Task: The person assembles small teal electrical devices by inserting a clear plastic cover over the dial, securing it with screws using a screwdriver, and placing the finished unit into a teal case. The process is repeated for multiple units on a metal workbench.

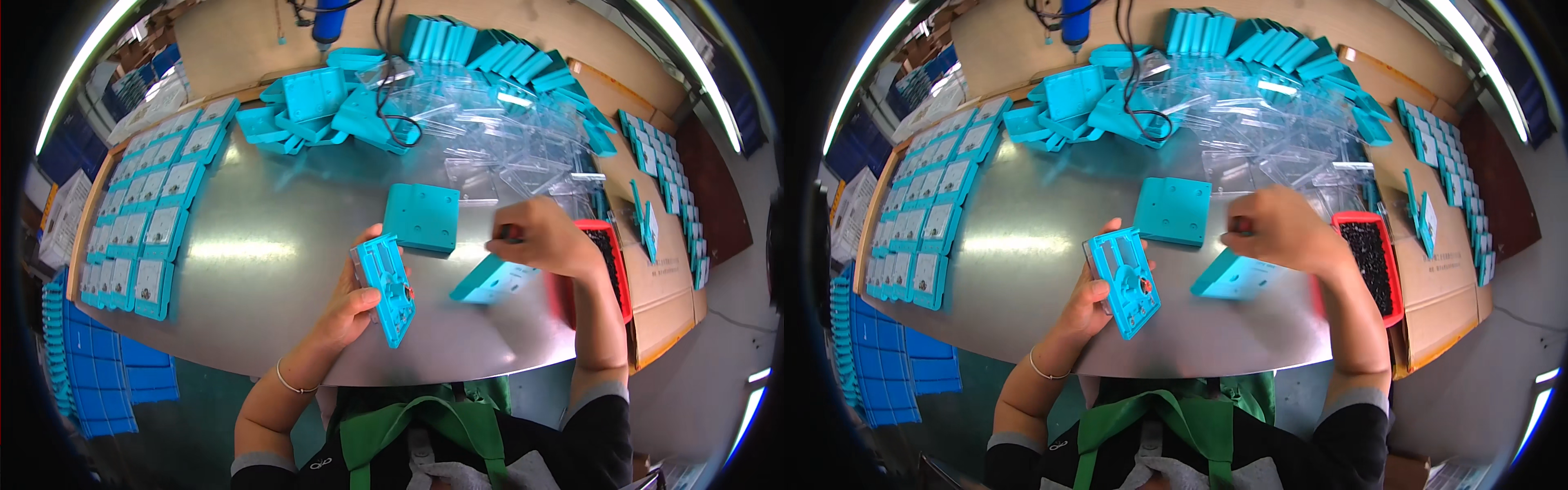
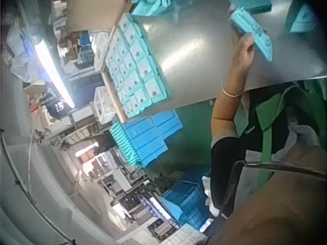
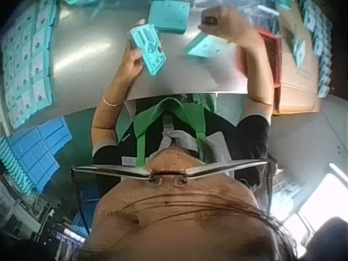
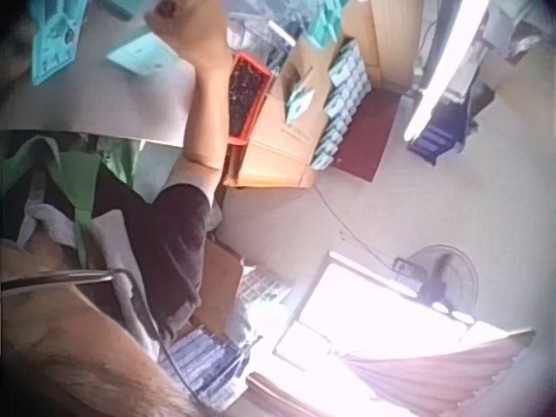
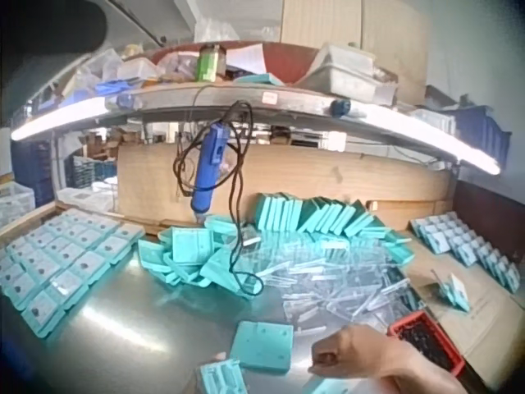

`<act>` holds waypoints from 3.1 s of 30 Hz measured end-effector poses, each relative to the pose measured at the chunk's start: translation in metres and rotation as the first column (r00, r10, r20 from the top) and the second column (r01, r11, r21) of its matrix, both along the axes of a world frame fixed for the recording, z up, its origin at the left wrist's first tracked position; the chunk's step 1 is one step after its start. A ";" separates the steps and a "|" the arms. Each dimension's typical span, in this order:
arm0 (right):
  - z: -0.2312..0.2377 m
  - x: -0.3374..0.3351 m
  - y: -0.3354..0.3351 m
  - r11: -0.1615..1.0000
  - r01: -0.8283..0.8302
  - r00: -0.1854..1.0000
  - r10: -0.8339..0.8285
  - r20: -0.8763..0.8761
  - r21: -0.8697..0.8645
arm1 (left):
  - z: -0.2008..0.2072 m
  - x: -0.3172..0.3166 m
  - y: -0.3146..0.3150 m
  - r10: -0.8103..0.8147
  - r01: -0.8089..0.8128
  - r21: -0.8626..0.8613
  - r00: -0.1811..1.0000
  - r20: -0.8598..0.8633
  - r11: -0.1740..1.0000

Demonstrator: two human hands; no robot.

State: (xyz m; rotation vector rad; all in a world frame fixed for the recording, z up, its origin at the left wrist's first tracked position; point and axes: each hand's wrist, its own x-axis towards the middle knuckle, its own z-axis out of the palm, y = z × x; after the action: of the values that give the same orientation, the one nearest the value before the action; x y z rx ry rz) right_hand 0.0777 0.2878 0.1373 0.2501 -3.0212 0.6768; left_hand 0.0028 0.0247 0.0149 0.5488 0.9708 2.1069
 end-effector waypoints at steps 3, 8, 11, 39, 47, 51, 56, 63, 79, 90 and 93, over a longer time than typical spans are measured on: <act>-0.024 -0.016 -0.032 0.874 -0.187 0.982 0.178 0.064 0.449 | -0.007 0.003 0.000 -0.092 0.092 0.013 0.996 -0.009 0.996; -0.074 0.003 -0.044 0.930 0.036 0.993 0.007 -0.117 0.366 | -0.014 0.006 -0.003 -0.058 0.058 -0.002 0.998 0.034 0.998; -0.081 0.043 -0.034 0.897 0.336 0.927 -0.261 -0.270 0.286 | -0.011 0.009 -0.003 -0.030 0.030 0.018 0.999 0.010 0.999; -0.103 0.052 -0.090 0.306 0.235 0.957 0.092 0.274 -0.923 | 0.002 0.013 -0.007 -0.056 0.051 -0.063 0.994 -0.090 0.997; -0.119 0.071 -0.100 0.610 -0.096 0.994 0.096 -0.047 -0.786 | 0.011 0.035 -0.016 -0.113 -0.090 -0.250 0.712 -0.693 0.964; -0.116 0.063 -0.095 0.611 -0.099 0.995 0.071 -0.071 -0.785 | 0.012 0.035 -0.012 -0.077 -0.252 -0.268 0.579 -0.812 0.930; -0.089 0.074 -0.085 0.531 0.073 0.984 -0.174 -0.025 -0.844 | 0.004 0.031 -0.004 0.198 -0.468 -0.119 0.574 -0.794 0.876; -0.083 0.043 -0.095 0.819 0.156 0.948 -0.281 -0.148 -0.553 | 0.003 0.034 -0.002 0.026 -0.698 -0.055 0.104 -0.994 0.714; -0.114 -0.003 -0.087 0.377 0.388 0.863 0.172 0.475 -0.841 | -0.006 -0.112 -0.150 -0.451 -0.955 0.052 -0.185 -0.873 0.292; -0.066 0.052 -0.033 0.768 0.253 0.967 -0.215 0.136 -0.588 | -0.035 -0.225 -0.162 -0.509 -0.993 0.059 -0.102 -0.855 0.101; -0.044 0.084 0.035 0.816 0.528 0.750 -0.579 -0.321 -0.237 | -0.030 -0.202 -0.173 -0.343 -0.986 0.082 -0.128 -0.931 0.146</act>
State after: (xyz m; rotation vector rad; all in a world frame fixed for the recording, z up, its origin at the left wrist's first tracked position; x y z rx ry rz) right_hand 0.1622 0.3226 0.0930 -0.4637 -2.4573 0.6628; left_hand -0.1991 -0.1481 -0.0155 1.0633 3.5599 0.5799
